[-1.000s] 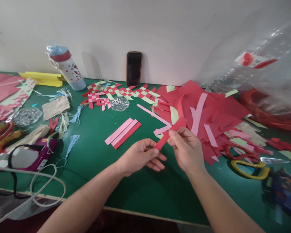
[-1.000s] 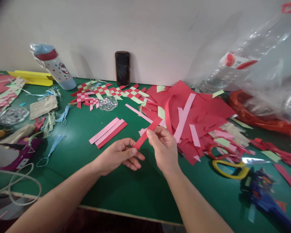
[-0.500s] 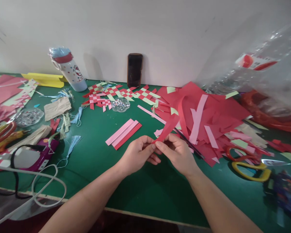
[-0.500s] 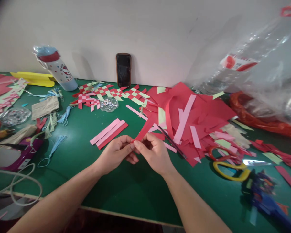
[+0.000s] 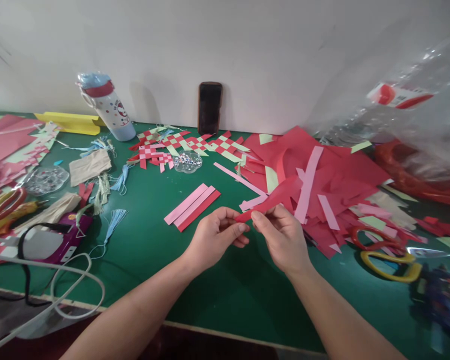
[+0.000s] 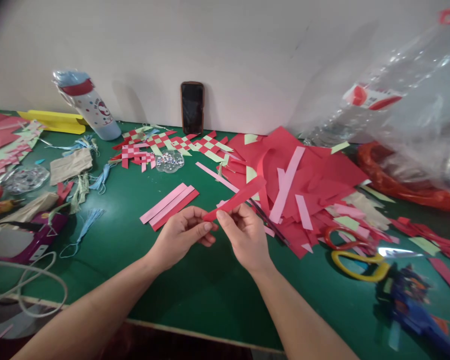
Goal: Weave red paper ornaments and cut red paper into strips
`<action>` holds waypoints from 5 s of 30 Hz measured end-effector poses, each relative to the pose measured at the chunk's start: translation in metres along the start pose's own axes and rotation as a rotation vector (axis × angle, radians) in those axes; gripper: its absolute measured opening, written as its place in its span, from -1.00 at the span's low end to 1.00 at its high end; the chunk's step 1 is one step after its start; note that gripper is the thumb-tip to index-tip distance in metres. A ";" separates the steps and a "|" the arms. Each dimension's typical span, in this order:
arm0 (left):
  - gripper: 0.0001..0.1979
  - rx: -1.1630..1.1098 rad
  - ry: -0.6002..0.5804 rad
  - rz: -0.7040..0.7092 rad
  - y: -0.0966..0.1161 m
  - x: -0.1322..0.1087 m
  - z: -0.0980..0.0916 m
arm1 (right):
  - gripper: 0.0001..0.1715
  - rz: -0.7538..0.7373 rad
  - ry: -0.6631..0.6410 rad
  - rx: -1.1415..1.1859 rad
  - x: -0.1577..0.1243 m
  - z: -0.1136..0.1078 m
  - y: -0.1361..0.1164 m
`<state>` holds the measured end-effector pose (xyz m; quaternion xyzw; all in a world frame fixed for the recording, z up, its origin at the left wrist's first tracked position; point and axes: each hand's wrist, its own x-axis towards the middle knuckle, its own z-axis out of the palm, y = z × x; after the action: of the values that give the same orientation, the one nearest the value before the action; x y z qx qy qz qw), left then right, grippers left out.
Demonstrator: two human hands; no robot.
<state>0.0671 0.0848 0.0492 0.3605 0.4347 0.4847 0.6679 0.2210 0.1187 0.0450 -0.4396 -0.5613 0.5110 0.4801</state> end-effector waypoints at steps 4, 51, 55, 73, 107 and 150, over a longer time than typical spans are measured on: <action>-0.79 -0.005 0.024 -0.012 0.001 0.000 0.001 | -0.78 -0.009 0.012 0.004 0.000 0.002 -0.001; -0.75 0.037 -0.042 0.036 0.000 -0.002 -0.001 | -0.75 0.099 -0.058 0.124 0.004 -0.008 0.008; -0.67 0.027 -0.052 0.053 0.001 -0.001 -0.002 | -0.74 0.087 -0.159 0.038 0.002 -0.005 0.004; -0.86 0.184 -0.044 0.022 0.000 -0.003 -0.001 | -0.76 0.107 0.059 0.290 0.011 -0.009 -0.002; -0.76 0.513 -0.044 0.066 0.005 -0.005 -0.002 | -0.79 0.122 -0.132 0.187 0.001 0.000 0.008; -0.74 0.585 -0.024 0.085 0.002 -0.004 -0.003 | -0.76 0.145 -0.294 0.120 0.003 -0.003 0.003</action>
<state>0.0631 0.0814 0.0512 0.5613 0.5325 0.3622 0.5198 0.2240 0.1224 0.0425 -0.3699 -0.5607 0.6359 0.3799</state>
